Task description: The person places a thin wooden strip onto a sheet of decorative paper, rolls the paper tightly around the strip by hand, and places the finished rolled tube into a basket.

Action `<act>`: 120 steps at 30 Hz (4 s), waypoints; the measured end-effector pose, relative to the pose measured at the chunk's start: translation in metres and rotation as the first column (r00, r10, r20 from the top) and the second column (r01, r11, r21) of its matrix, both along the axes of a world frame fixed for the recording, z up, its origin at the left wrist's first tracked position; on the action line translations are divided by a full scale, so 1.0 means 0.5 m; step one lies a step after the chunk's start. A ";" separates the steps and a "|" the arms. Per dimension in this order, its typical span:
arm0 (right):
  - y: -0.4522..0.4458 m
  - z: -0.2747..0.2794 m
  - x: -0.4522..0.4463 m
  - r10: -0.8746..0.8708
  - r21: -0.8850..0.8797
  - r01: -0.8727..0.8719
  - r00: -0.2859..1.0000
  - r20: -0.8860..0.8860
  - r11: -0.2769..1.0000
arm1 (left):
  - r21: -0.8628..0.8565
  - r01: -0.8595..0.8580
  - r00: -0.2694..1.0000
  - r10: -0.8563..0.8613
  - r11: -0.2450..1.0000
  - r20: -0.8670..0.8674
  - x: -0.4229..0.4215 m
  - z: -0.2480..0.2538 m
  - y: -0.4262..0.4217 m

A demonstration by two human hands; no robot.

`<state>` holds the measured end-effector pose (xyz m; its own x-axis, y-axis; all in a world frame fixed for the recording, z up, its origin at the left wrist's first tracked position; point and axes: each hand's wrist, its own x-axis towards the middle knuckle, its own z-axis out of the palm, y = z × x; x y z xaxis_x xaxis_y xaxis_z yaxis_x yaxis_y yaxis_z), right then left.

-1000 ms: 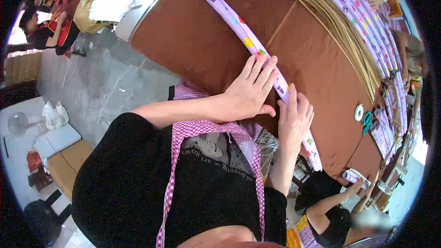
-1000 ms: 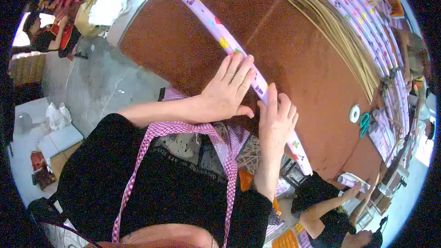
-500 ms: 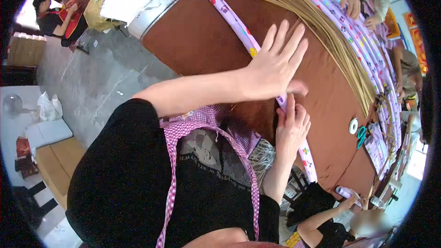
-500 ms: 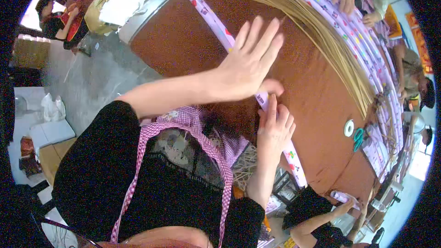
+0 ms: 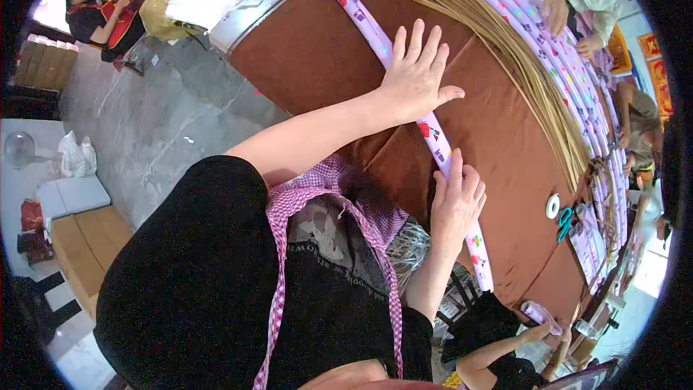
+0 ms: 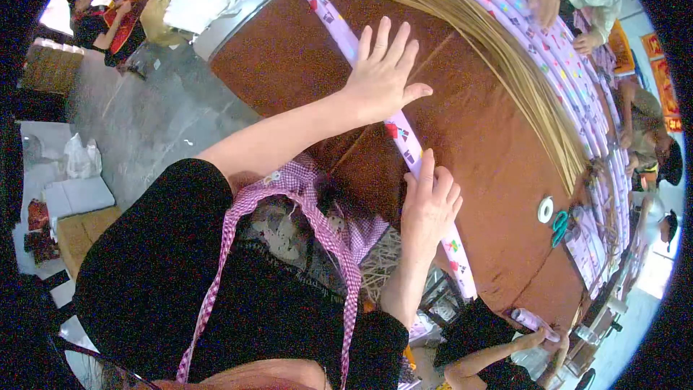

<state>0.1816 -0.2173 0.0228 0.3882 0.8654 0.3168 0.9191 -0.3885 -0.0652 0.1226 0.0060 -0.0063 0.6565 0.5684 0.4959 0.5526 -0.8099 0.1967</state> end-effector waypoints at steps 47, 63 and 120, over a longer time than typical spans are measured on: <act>0.183 0.006 -0.036 0.232 0.002 -0.233 0.965 -0.121 0.972 | 0.039 0.211 0.964 -0.214 0.977 0.155 -0.109 -0.015 0.001; 0.181 -0.001 -0.028 0.196 0.011 -0.197 0.970 -0.145 0.980 | -0.032 0.003 0.992 0.000 0.999 0.123 -0.115 -0.023 -0.033; 0.186 0.008 -0.039 0.139 -0.049 -0.145 0.984 -0.111 0.988 | -0.346 -0.038 0.993 0.075 0.937 0.093 -0.186 -0.005 0.042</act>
